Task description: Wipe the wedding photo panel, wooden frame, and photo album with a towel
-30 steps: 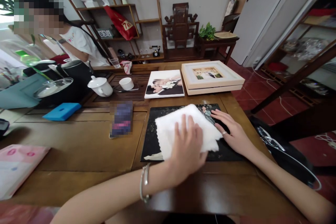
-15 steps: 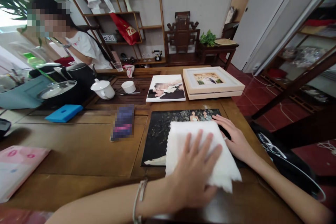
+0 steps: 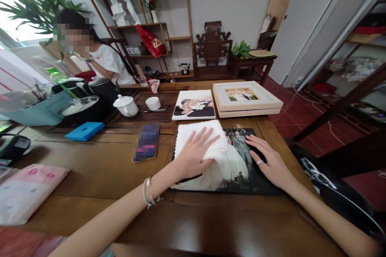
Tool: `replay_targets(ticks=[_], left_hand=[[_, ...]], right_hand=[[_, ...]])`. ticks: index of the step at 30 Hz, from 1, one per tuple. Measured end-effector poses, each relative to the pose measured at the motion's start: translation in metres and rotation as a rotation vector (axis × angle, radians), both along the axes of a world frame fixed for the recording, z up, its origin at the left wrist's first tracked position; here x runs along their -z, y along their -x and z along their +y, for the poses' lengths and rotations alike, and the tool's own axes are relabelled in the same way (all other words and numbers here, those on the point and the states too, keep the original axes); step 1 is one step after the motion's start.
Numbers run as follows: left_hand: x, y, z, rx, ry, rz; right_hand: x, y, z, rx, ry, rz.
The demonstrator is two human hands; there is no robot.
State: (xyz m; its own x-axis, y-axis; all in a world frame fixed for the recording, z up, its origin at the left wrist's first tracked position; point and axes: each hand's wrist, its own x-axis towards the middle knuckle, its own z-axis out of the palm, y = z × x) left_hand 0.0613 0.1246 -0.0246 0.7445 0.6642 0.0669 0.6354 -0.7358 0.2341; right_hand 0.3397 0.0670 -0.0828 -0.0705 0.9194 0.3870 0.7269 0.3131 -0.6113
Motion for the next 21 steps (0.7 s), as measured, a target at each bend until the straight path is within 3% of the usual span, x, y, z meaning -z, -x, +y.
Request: replay_targets(ticks=[6, 15, 21], left_hand=[[0.0, 0.034, 0.015, 0.002, -0.012, -0.024], [-0.002, 0.055, -0.03, 0.023, 0.007, 0.015], [0.001, 0.058, -0.033, 0.013, 0.009, 0.0]], right_hand=[[0.0, 0.001, 0.0, 0.004, 0.024, 0.009], [-0.001, 0.002, 0.0, 0.033, 0.018, 0.031], [0.0, 0.004, 0.0, 0.067, -0.008, 0.046]])
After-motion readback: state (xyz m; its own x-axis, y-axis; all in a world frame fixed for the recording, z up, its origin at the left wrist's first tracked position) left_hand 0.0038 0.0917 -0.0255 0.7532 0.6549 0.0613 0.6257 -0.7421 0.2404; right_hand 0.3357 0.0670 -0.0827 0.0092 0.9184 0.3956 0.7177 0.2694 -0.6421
